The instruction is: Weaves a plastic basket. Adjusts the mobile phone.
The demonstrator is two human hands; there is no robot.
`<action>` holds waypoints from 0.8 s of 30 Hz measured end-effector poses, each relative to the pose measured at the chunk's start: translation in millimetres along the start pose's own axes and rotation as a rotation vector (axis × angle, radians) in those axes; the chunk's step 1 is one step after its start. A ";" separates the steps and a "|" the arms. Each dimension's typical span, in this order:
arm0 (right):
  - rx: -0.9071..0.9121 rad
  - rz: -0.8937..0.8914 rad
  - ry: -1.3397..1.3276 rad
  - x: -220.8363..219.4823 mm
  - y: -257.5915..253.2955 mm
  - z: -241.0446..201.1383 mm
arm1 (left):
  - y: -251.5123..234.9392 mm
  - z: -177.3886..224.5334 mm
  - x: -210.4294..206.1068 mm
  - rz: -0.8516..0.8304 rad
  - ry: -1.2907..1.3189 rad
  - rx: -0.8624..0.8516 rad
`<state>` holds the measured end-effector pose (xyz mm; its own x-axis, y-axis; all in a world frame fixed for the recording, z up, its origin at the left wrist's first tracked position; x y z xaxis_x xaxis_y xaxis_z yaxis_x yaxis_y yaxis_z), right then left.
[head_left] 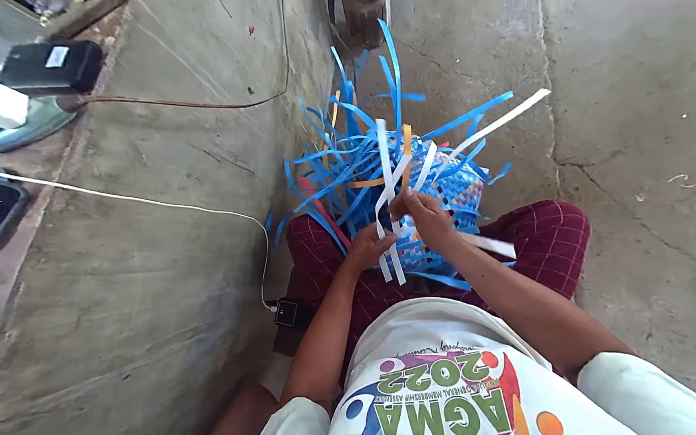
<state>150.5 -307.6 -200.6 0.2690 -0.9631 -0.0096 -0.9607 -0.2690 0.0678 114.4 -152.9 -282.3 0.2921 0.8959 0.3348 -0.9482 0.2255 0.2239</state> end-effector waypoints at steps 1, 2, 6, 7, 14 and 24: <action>0.017 0.037 0.184 8.2 -4.7 3.5 | 0.5 -1.9 0.9 0.010 -0.017 -0.012; -0.022 0.043 0.370 16.7 -6.6 11.3 | 1.7 -4.5 0.1 0.016 -0.026 -0.009; -0.325 -0.118 0.744 31.4 -0.1 56.6 | 9.3 -1.2 -4.3 0.057 -0.012 0.049; -0.385 -0.137 0.724 29.1 0.8 64.7 | 11.6 3.5 -4.2 0.054 -0.006 0.046; -0.173 -0.166 0.467 26.5 -14.7 70.2 | 12.5 14.1 1.2 0.041 -0.089 0.125; 0.559 -0.288 0.489 -7.0 0.8 44.3 | 34.4 39.7 20.9 0.310 -0.177 -0.165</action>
<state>144.9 -301.4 -244.7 0.3869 -0.7763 0.4976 -0.7056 -0.5967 -0.3823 92.8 -141.6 -231.3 -0.0082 0.8544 0.5195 -0.9980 0.0259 -0.0582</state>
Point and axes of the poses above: each hand's wrist, its own y-axis away from the middle knuckle, its own x-axis out of the back of the hand, z = x × y, the point moved 5 cm from there along -y, towards the middle knuckle, and after that the axes turned 4 degrees about z, right-handed, at the moved point
